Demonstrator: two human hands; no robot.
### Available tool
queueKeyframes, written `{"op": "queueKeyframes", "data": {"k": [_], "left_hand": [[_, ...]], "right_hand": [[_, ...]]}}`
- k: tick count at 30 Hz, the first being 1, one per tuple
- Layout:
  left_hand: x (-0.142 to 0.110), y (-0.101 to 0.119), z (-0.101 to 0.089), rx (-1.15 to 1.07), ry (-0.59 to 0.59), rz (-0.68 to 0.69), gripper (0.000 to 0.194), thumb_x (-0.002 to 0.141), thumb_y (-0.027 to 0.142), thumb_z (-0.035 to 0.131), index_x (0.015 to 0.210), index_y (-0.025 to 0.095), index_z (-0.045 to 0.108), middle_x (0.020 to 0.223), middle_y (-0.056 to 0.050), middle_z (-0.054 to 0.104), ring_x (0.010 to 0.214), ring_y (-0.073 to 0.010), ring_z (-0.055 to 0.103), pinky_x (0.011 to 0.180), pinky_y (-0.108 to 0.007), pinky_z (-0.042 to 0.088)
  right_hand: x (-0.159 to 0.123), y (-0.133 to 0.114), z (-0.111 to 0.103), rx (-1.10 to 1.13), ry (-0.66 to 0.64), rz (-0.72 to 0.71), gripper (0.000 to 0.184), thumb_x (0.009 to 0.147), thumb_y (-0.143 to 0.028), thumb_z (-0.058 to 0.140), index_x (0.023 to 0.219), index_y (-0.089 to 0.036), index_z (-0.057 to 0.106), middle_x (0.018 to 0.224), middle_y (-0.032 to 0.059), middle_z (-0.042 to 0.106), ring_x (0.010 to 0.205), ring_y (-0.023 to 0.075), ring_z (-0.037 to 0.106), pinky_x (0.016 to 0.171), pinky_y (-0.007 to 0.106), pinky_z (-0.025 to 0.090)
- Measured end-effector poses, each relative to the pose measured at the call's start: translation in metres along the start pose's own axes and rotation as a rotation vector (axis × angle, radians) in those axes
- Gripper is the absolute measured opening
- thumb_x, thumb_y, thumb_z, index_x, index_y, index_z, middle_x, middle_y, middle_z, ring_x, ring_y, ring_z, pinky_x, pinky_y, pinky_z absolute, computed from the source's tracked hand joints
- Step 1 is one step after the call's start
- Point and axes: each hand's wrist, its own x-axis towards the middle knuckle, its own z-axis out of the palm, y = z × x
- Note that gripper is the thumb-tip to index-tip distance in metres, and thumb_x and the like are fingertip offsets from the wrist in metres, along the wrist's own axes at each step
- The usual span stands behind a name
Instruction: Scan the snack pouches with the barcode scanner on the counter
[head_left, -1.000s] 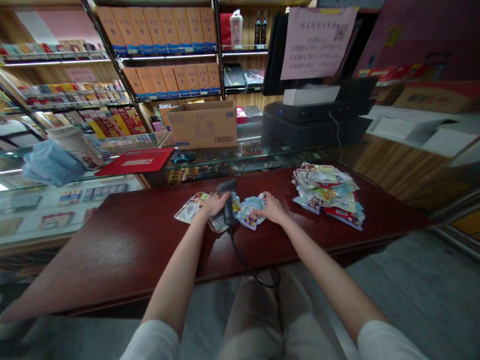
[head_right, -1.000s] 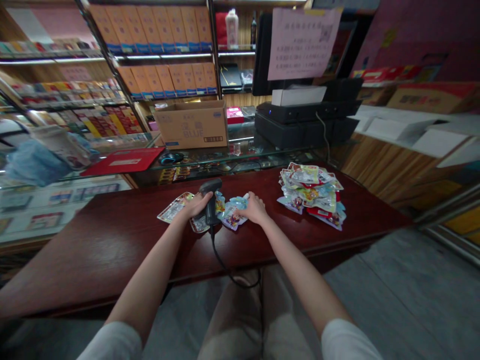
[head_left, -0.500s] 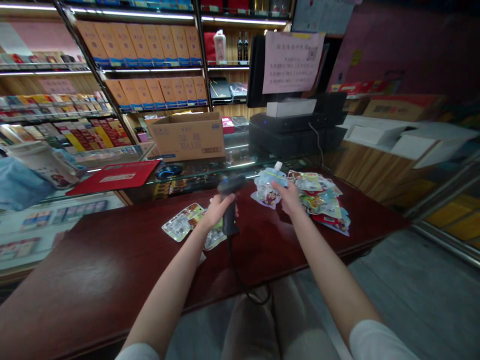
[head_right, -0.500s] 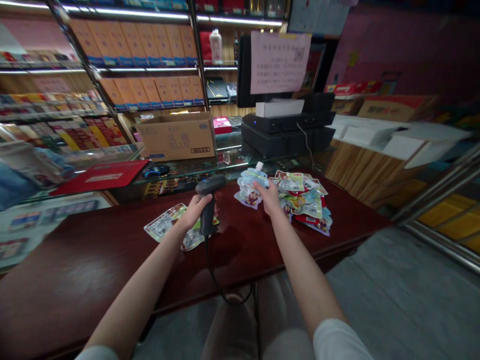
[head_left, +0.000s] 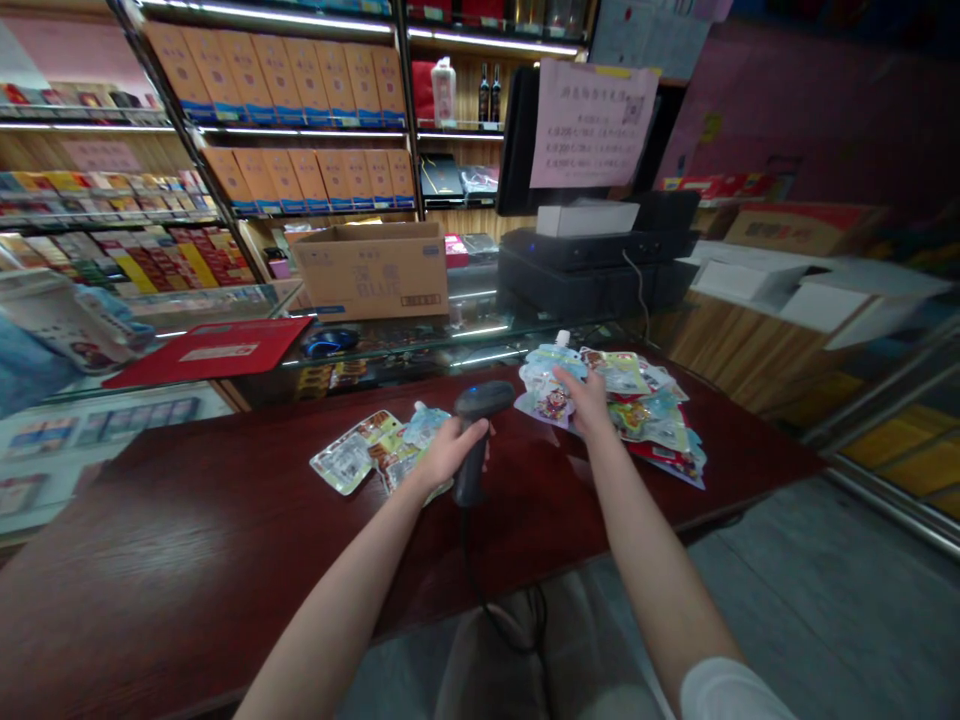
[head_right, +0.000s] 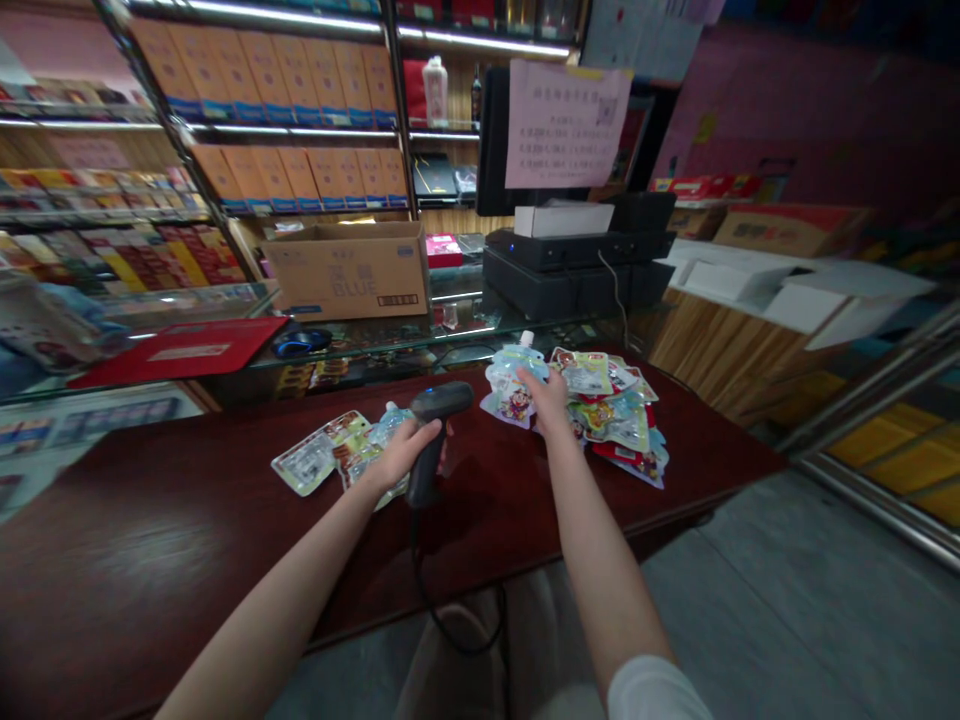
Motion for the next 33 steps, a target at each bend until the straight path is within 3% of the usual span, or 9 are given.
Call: {"op": "queueKeyframes", "data": {"k": [10, 19, 23, 25, 27, 29, 33], "left_hand": [[-0.003, 0.005, 0.009, 0.014, -0.022, -0.015, 0.054, 0.072, 0.069, 0.067, 0.081, 0.016, 0.059, 0.058, 0.0, 0.061, 0.046, -0.013, 0.059, 0.044, -0.023, 0.045], [-0.005, 0.007, 0.003, 0.021, 0.004, -0.046, 0.07, 0.066, 0.078, 0.067, 0.094, 0.014, 0.062, 0.059, 0.0, 0.061, 0.047, -0.0148, 0.06, 0.045, -0.026, 0.048], [-0.009, 0.01, -0.004, 0.004, 0.012, -0.033, 0.073, 0.068, 0.081, 0.062, 0.096, 0.014, 0.064, 0.061, -0.001, 0.062, 0.048, -0.0145, 0.061, 0.045, -0.025, 0.047], [-0.009, 0.01, -0.007, -0.017, 0.023, -0.017, 0.073, 0.069, 0.081, 0.06, 0.097, 0.014, 0.065, 0.062, -0.001, 0.062, 0.049, -0.0143, 0.061, 0.046, -0.025, 0.047], [-0.008, 0.009, -0.01, -0.04, 0.028, -0.005, 0.074, 0.07, 0.082, 0.059, 0.098, 0.013, 0.065, 0.063, -0.001, 0.062, 0.05, -0.0142, 0.061, 0.046, -0.025, 0.047], [-0.006, 0.007, -0.012, -0.063, 0.02, -0.001, 0.075, 0.07, 0.082, 0.059, 0.098, 0.013, 0.065, 0.064, -0.001, 0.062, 0.05, -0.0141, 0.061, 0.047, -0.025, 0.047], [-0.004, 0.003, -0.014, -0.135, -0.029, -0.015, 0.072, 0.071, 0.08, 0.062, 0.098, 0.014, 0.063, 0.065, -0.001, 0.062, 0.051, -0.0145, 0.061, 0.047, -0.025, 0.049]], "right_hand": [[-0.004, -0.004, 0.004, -0.022, -0.022, 0.049, 0.045, 0.049, -0.048, 0.085, 0.08, -0.019, 0.069, 0.072, 0.0022, 0.073, 0.076, 0.0261, 0.071, 0.069, 0.037, 0.057], [-0.011, -0.012, -0.006, -0.055, -0.001, -0.012, 0.041, 0.053, -0.046, 0.081, 0.081, -0.018, 0.068, 0.075, 0.0028, 0.072, 0.076, 0.024, 0.068, 0.076, 0.038, 0.055], [0.004, -0.034, -0.028, -0.275, 0.044, -0.198, 0.043, 0.062, -0.05, 0.074, 0.088, -0.017, 0.068, 0.087, 0.0062, 0.072, 0.082, 0.0243, 0.066, 0.082, 0.042, 0.053], [0.025, -0.048, -0.047, -0.464, 0.106, -0.37, 0.049, 0.061, -0.046, 0.074, 0.099, -0.016, 0.067, 0.101, 0.0085, 0.071, 0.09, 0.0244, 0.065, 0.089, 0.043, 0.052], [0.052, -0.06, -0.068, -0.653, 0.207, -0.446, 0.054, 0.059, -0.042, 0.074, 0.105, -0.016, 0.065, 0.109, 0.0105, 0.069, 0.096, 0.0251, 0.064, 0.092, 0.044, 0.05], [0.078, -0.064, -0.088, -0.79, 0.239, -0.388, 0.05, 0.06, -0.042, 0.073, 0.102, -0.016, 0.066, 0.105, 0.0108, 0.069, 0.093, 0.0256, 0.064, 0.09, 0.045, 0.051], [0.107, -0.055, -0.11, -0.993, 0.167, -0.212, 0.036, 0.06, -0.036, 0.075, 0.088, -0.015, 0.068, 0.093, 0.0108, 0.071, 0.089, 0.0276, 0.066, 0.087, 0.043, 0.052]]}}
